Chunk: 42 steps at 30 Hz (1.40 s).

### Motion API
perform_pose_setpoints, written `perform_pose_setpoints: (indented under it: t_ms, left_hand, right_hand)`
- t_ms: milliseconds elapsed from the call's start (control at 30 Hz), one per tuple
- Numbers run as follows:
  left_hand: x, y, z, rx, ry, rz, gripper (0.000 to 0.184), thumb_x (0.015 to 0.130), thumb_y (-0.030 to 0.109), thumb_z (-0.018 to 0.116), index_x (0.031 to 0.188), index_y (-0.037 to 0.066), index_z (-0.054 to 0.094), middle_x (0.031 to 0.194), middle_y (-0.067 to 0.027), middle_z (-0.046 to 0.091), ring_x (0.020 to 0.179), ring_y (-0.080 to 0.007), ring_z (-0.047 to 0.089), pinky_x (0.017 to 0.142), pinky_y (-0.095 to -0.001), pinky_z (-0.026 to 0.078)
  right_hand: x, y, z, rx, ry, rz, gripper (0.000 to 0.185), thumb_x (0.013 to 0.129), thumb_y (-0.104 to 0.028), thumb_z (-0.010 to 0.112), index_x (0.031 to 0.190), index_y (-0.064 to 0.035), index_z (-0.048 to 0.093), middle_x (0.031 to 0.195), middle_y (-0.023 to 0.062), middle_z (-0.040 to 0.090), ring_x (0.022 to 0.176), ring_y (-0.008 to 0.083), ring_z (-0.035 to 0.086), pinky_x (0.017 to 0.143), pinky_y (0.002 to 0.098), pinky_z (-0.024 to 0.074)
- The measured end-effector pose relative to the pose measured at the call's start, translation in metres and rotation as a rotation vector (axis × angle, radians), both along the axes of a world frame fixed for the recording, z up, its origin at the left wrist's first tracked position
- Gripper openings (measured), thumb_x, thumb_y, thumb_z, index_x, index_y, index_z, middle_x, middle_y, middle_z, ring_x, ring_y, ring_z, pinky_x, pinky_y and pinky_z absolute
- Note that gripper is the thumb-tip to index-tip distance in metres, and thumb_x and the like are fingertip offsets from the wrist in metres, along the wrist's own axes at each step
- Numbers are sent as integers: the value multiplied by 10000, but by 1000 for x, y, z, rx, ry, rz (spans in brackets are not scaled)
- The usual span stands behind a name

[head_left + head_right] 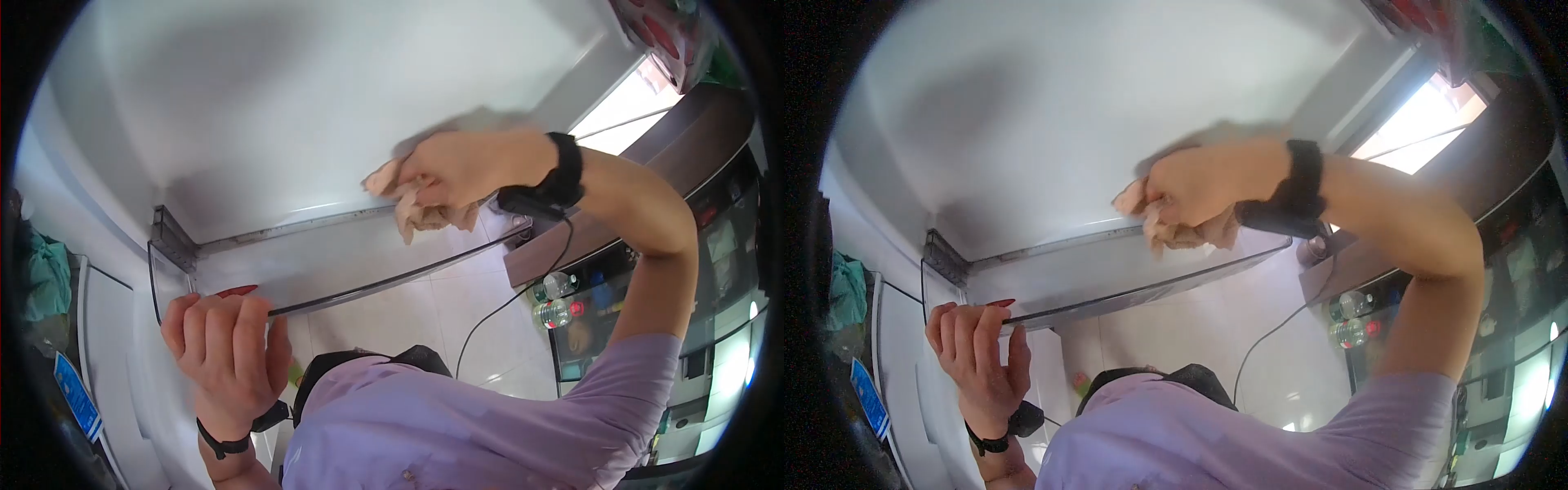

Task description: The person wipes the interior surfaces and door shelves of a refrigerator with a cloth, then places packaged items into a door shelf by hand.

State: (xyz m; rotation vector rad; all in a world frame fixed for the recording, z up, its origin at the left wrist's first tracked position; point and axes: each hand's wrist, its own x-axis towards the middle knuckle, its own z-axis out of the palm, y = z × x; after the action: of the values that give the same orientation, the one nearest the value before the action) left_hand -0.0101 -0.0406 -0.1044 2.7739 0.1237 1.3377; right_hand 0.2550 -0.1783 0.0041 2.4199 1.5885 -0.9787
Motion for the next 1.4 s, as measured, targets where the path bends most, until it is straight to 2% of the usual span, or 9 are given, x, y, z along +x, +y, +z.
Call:
perform_pose_setpoints:
  t_ms: [133,367,400,500,700,833,933,1133,1400]
  left_hand:
    - [0,1,-1,-23,11,11,213,700,105,620,894,57,550,832,-68,562,762,-241,513,809,-423,369]
    - [3,2,-3,11,22,49,212,708,143,637,888,67,557,829,-54,564,769,-216,533,796,-396,379]
    - [3,2,-3,13,21,52,215,706,144,638,890,67,557,831,-53,564,769,-215,533,798,-396,378]
    - [3,0,-6,-36,26,43,242,681,97,621,910,69,550,863,-59,567,793,-250,500,862,-426,352]
    - [-2,-1,-3,2,-12,39,255,652,136,641,880,67,551,836,-60,562,775,-234,514,807,-418,366]
    - [-9,-4,-3,-40,-41,34,248,655,158,641,853,62,528,809,-73,538,766,-254,489,822,-446,347]
    - [-16,-5,-1,-38,-6,44,230,721,205,646,849,63,520,797,-79,524,764,-264,482,830,-454,338]
    - [-22,-2,0,-37,0,24,249,804,289,622,853,66,521,792,-79,520,749,-262,481,821,-451,340]
    - [-25,6,1,-20,-50,-62,239,755,253,661,841,66,537,773,-65,537,723,-245,497,783,-428,367]
  right_hand:
    - [-27,30,-6,-39,149,-32,278,821,-54,465,1086,-17,540,741,77,624,534,156,555,376,260,457]
    - [-59,76,-12,196,225,107,220,805,-60,499,1007,0,560,689,88,588,506,186,558,406,285,442]
    - [-63,87,-19,517,64,474,201,792,-59,518,978,3,561,669,90,568,528,186,566,451,292,451]
    - [-70,86,-5,273,70,265,179,789,-68,544,953,2,556,670,70,562,557,151,566,471,276,448]
    - [-48,34,25,357,328,208,132,824,-95,564,924,-9,547,713,42,583,519,114,551,454,255,446]
    - [-48,-37,46,599,610,-402,322,908,-206,494,1079,64,526,839,98,629,530,160,599,478,242,500]
    - [-66,-81,42,964,727,-744,466,934,-293,418,1210,82,431,958,161,622,728,260,647,585,358,545]
    - [-92,-150,35,1246,775,-696,537,957,-404,309,1286,8,413,1269,226,479,1159,309,493,959,446,384]
    - [-70,-119,48,1126,480,-701,527,931,-356,424,1302,12,360,1208,188,544,1157,254,492,984,419,341]
